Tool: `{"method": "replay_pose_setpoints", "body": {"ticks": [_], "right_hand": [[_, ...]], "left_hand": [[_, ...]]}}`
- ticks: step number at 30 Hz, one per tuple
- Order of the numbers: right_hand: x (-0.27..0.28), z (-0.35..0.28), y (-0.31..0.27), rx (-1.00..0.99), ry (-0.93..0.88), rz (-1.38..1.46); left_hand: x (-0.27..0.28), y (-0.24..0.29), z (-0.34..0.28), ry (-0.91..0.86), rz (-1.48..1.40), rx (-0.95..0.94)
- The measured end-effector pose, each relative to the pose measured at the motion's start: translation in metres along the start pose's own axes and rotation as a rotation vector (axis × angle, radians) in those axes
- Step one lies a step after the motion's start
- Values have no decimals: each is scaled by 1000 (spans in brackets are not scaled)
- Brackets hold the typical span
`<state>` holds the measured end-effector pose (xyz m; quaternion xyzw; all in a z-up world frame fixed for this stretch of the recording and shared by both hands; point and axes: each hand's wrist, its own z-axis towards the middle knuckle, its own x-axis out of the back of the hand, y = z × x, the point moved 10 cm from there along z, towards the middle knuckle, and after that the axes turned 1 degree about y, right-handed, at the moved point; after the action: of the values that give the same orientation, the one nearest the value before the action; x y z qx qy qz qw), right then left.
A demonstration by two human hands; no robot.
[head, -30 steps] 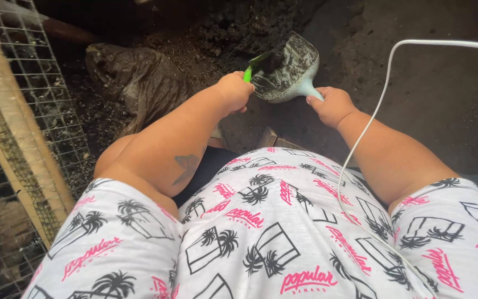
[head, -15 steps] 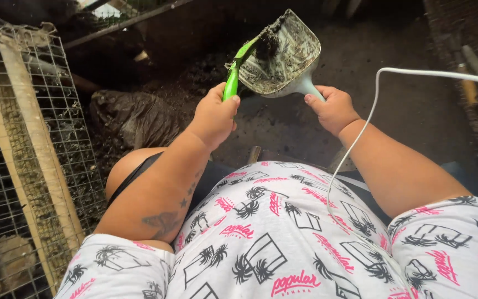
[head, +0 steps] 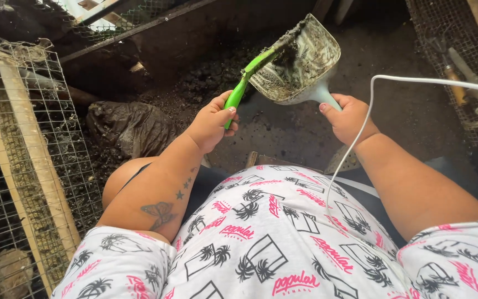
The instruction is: The person uses a green hand trowel to scoop dark manure from the floor of an animal enclosure and transfers it into a light blue dustpan held in the other hand. The person repeatedly scrapes the trowel against the dustpan to empty the contents while standing in the pen.
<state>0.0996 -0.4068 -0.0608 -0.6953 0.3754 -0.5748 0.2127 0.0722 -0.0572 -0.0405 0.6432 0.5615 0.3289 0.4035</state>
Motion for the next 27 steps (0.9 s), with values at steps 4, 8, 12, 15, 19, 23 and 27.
{"method": "replay_pose_setpoints", "body": {"ticks": [4, 8, 12, 15, 19, 23, 27], "right_hand": [[-7, -1, -12, 14, -26, 41], [-16, 1, -21, 29, -87, -52], [-21, 7, -26, 19, -120, -36], [-19, 19, -16, 31, -101, -4], [-15, 38, 1, 31, -50, -10], [-16, 56, 24, 37, -14, 110], [-21, 52, 15, -33, -22, 236]], "left_hand": [[12, -15, 27, 45, -44, 10], [31, -22, 38, 162, -165, 108], [47, -31, 56, 261, -306, 192], [55, -36, 67, 312, -391, 225], [62, -39, 78, 323, -379, 238], [56, -35, 80, 295, -372, 236], [41, -32, 84, 192, -377, 164]]}}
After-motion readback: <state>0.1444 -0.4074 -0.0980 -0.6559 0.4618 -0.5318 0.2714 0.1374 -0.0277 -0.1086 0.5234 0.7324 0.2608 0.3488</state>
